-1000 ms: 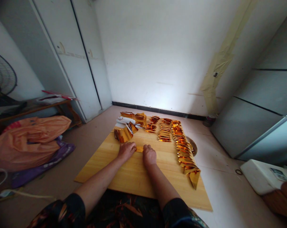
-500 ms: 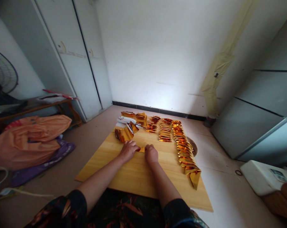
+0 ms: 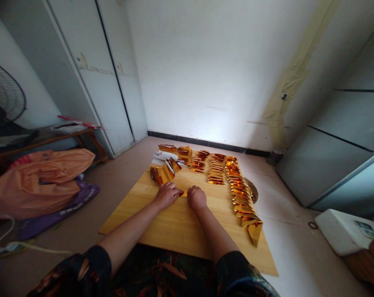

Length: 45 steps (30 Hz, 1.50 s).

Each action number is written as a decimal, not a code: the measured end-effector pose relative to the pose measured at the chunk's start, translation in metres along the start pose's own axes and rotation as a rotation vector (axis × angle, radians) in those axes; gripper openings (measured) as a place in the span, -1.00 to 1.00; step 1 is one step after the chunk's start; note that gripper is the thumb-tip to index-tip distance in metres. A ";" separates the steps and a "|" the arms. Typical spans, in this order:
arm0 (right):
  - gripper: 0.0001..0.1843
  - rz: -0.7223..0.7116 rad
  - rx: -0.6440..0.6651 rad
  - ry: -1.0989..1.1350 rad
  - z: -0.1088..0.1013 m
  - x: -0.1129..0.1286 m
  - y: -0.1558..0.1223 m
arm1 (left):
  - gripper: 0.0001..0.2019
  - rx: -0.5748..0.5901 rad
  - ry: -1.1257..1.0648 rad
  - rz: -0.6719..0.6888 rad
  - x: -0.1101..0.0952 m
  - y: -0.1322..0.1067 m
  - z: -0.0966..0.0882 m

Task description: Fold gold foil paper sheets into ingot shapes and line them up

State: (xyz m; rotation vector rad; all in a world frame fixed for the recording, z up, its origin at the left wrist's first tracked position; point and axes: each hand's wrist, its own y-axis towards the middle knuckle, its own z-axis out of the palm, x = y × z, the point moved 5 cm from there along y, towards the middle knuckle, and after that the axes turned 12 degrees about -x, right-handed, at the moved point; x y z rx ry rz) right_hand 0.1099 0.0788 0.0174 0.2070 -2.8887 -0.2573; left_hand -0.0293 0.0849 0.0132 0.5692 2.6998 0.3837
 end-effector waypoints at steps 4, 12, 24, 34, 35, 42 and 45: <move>-0.75 0.153 -0.021 0.004 -0.004 0.001 -0.004 | -0.76 -0.016 -0.027 -0.108 0.012 0.000 0.003; -0.47 0.311 -0.081 -0.070 -0.002 0.013 -0.005 | -0.73 0.008 -0.013 -0.124 0.016 0.001 0.013; -0.68 0.376 0.049 0.017 -0.008 0.006 -0.002 | -0.75 -0.005 -0.029 -0.135 0.013 0.000 0.010; -0.76 0.455 0.094 0.084 -0.011 -0.017 -0.003 | -0.75 -0.016 -0.036 -0.124 0.012 0.000 0.009; -0.75 0.457 0.091 0.086 -0.010 -0.021 -0.003 | -0.75 -0.018 -0.036 -0.126 0.012 0.000 0.010; -0.79 0.453 0.068 0.104 -0.009 -0.027 0.001 | -0.73 -0.058 -0.039 -0.109 0.008 -0.002 0.011; -0.73 0.463 0.039 0.055 -0.010 -0.021 0.003 | -0.75 -0.084 -0.027 -0.031 0.000 0.002 0.009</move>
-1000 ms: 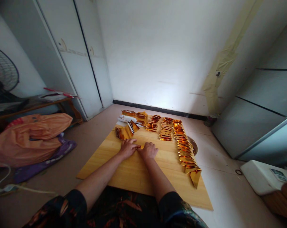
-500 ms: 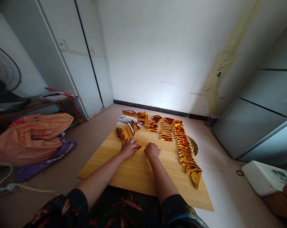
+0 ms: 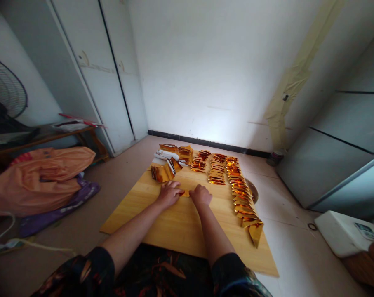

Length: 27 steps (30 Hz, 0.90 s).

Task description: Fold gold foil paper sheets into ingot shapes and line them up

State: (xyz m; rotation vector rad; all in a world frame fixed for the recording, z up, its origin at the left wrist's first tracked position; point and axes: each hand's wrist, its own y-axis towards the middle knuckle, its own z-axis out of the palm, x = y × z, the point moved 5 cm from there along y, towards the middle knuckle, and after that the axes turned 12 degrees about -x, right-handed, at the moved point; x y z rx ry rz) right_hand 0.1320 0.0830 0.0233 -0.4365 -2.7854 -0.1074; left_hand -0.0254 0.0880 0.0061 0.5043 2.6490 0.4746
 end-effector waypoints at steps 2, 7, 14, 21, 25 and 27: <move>-0.71 0.005 -0.020 -0.033 0.000 0.003 0.000 | -0.77 0.025 0.017 0.088 -0.009 0.004 0.000; -0.67 0.026 0.002 -0.026 0.001 0.006 0.001 | -0.71 0.100 0.038 0.176 -0.021 0.010 0.002; -0.70 0.033 0.021 -0.010 0.000 0.003 0.001 | -0.73 0.129 0.051 0.164 -0.021 0.010 0.003; -0.78 0.018 0.044 0.087 0.003 -0.011 0.003 | -0.68 0.144 0.075 0.146 -0.019 0.009 0.005; -0.75 -0.088 0.005 0.086 0.003 -0.012 0.000 | -0.65 0.155 0.075 0.156 -0.017 0.007 0.003; -0.76 -0.169 -0.036 0.059 0.003 -0.010 -0.003 | -0.64 0.168 0.054 0.163 -0.016 0.006 0.002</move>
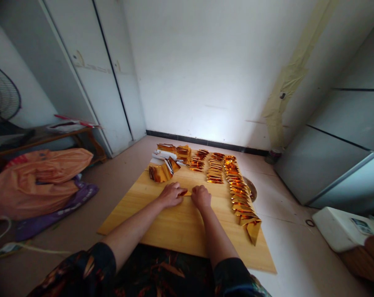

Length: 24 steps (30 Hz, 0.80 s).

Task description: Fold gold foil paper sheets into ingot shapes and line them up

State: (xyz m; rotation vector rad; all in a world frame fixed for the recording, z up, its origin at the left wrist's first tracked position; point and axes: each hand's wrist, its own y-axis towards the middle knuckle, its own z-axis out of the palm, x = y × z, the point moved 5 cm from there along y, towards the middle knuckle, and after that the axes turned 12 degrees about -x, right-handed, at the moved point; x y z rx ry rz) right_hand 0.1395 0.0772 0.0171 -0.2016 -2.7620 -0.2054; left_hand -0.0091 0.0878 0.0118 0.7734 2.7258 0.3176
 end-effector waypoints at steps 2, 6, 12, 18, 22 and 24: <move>-0.77 -0.057 -0.028 -0.029 0.000 0.002 -0.003 | -0.64 0.007 -0.025 -0.006 0.002 0.000 0.000; -0.74 -0.094 -0.021 -0.002 0.002 0.005 -0.005 | -0.67 -0.008 -0.043 0.000 0.005 0.001 0.002; -0.72 -0.094 -0.019 0.030 0.002 0.005 -0.004 | -0.70 -0.079 -0.065 0.026 0.005 0.000 0.005; -0.76 -0.068 -0.041 0.045 0.002 0.004 -0.004 | -0.70 -0.100 -0.069 0.003 0.004 0.000 0.005; -0.77 -0.048 -0.079 0.120 0.006 0.005 -0.003 | -0.69 -0.120 -0.041 -0.046 0.000 0.001 0.003; -0.76 -0.025 -0.091 0.146 0.010 0.006 -0.002 | -0.69 -0.114 -0.016 -0.086 -0.002 0.000 0.003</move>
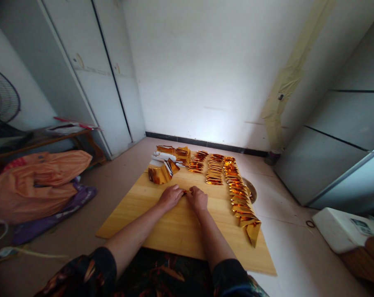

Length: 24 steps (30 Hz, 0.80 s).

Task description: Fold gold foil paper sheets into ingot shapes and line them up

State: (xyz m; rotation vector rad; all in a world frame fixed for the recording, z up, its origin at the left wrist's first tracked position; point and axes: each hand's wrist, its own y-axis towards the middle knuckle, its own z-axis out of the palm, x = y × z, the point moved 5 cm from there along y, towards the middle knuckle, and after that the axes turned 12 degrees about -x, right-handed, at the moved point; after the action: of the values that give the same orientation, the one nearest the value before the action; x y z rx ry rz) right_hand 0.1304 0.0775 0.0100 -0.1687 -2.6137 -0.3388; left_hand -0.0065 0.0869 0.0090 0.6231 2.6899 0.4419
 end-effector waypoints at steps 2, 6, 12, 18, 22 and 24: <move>-0.73 0.017 -0.006 0.014 0.005 0.002 0.001 | -0.68 0.012 0.033 -0.052 -0.003 -0.002 0.002; -0.64 0.038 -0.046 0.062 0.013 0.008 0.000 | -0.70 0.012 0.067 -0.198 -0.008 -0.004 0.006; -0.57 0.115 -0.174 0.312 0.017 0.005 -0.004 | -0.75 0.034 0.097 -0.331 -0.011 -0.001 0.004; -0.68 0.115 -0.256 0.497 0.016 0.004 -0.006 | -0.79 -0.041 0.002 -0.327 -0.011 -0.002 -0.002; -0.78 0.072 -0.228 0.421 0.016 0.007 -0.008 | -0.80 -0.114 -0.069 -0.338 -0.012 -0.006 -0.001; -0.76 0.042 -0.219 0.350 0.015 0.008 -0.009 | -0.81 -0.141 -0.095 -0.355 -0.011 -0.007 0.001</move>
State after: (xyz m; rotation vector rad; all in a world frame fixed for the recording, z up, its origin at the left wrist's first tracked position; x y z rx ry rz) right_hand 0.1145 0.0738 -0.0006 -0.2167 -2.2218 -0.5836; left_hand 0.0012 0.0761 0.0082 0.1176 2.5760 0.4841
